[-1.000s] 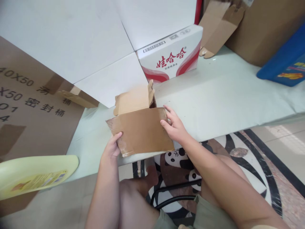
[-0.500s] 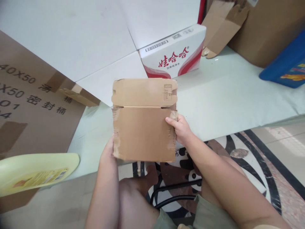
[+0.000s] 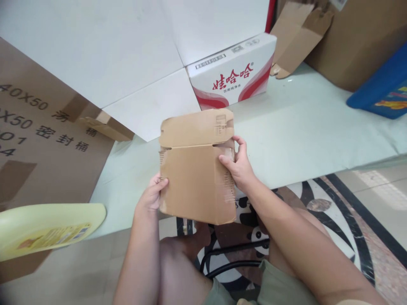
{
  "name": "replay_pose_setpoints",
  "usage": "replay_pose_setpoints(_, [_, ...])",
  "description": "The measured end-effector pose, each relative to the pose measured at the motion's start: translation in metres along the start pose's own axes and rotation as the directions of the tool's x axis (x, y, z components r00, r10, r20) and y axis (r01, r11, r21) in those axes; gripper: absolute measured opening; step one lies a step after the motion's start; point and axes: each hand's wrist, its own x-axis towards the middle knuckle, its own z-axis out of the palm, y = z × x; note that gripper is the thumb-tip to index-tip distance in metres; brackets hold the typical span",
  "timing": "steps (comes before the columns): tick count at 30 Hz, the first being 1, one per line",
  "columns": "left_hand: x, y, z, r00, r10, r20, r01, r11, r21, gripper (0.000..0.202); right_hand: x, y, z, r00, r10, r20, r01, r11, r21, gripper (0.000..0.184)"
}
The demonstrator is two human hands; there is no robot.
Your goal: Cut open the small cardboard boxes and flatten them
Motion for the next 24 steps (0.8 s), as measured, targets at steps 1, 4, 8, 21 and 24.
replay_pose_setpoints(1, [0.001,0.000,0.000,1.000,0.023,-0.022,-0.023,1.000,-0.007,0.058,0.000,-0.001,-0.001,1.000,0.028,0.013,-0.028,0.999,0.029,0.088])
replay_pose_setpoints(4, [0.006,-0.001,-0.003,0.971,0.172,-0.167,-0.188,0.978,-0.086,0.056,0.002,-0.003,-0.005,0.988,0.114,0.100,-0.126,0.984,0.125,0.083])
replay_pose_setpoints(8, [0.014,-0.003,-0.002,0.919,0.272,-0.285,-0.321,0.937,-0.140,0.056,0.000,0.000,-0.003,0.921,0.157,0.355,-0.231,0.957,0.176,0.065])
replay_pose_setpoints(21, [0.010,-0.001,-0.001,0.863,0.386,-0.328,-0.412,0.911,-0.014,0.056,-0.015,0.000,-0.008,0.814,0.141,0.563,-0.066,0.986,-0.151,0.051])
replay_pose_setpoints(24, [0.008,-0.003,0.000,0.887,0.356,-0.294,-0.389,0.919,-0.060,0.057,-0.016,0.001,-0.008,0.870,0.164,0.466,-0.082,0.978,-0.191,0.047])
